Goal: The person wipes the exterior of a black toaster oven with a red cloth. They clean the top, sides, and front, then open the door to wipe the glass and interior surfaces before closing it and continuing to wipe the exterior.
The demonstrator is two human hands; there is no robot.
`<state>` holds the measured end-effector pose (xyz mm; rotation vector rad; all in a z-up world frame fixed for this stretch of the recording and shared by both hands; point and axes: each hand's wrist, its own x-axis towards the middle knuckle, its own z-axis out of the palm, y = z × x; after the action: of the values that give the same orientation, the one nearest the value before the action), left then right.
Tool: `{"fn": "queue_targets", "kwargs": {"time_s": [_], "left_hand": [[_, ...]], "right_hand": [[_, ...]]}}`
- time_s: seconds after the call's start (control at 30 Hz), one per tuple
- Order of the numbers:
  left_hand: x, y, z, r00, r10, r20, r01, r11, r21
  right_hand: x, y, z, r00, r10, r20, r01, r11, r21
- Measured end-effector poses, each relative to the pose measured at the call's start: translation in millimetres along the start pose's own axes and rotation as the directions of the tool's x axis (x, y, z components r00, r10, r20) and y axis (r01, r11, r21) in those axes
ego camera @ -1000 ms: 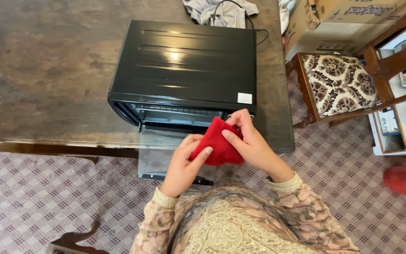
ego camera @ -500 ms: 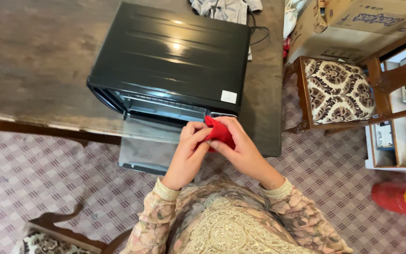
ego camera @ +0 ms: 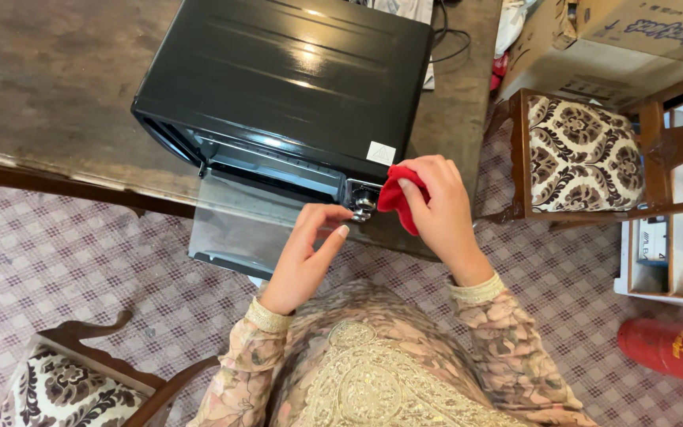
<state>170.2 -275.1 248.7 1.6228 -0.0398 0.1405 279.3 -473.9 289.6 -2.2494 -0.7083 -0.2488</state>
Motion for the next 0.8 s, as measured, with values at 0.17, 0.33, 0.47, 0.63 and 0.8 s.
{"fn": "queue_targets", "kwargs": {"time_s": [0.17,0.33,0.47,0.63,0.8], "left_hand": [[3,-7,-10,0.996,-0.076,0.044,0.075,0.997,0.015],[13,-16,-23,0.995,-0.072,0.073,0.073,0.997,-0.013],[21,-23,-33,0.990,-0.114,0.085,0.117,0.993,-0.028],[29,-28,-52,0.986,-0.158,0.048,0.162,0.982,-0.101],[30,-35,-63,0.989,-0.150,-0.016,0.147,0.981,-0.129]], "right_hand": [[6,-5,12,0.998,-0.052,-0.041,0.047,0.992,-0.120],[15,-22,26,1.000,0.004,-0.023,-0.009,0.979,-0.201],[29,-33,41,0.995,-0.097,-0.002,0.095,0.975,-0.203],[47,-51,76,0.992,-0.119,0.037,0.125,0.941,-0.315],[65,-66,105,0.985,-0.156,0.067,0.169,0.947,-0.272]]}}
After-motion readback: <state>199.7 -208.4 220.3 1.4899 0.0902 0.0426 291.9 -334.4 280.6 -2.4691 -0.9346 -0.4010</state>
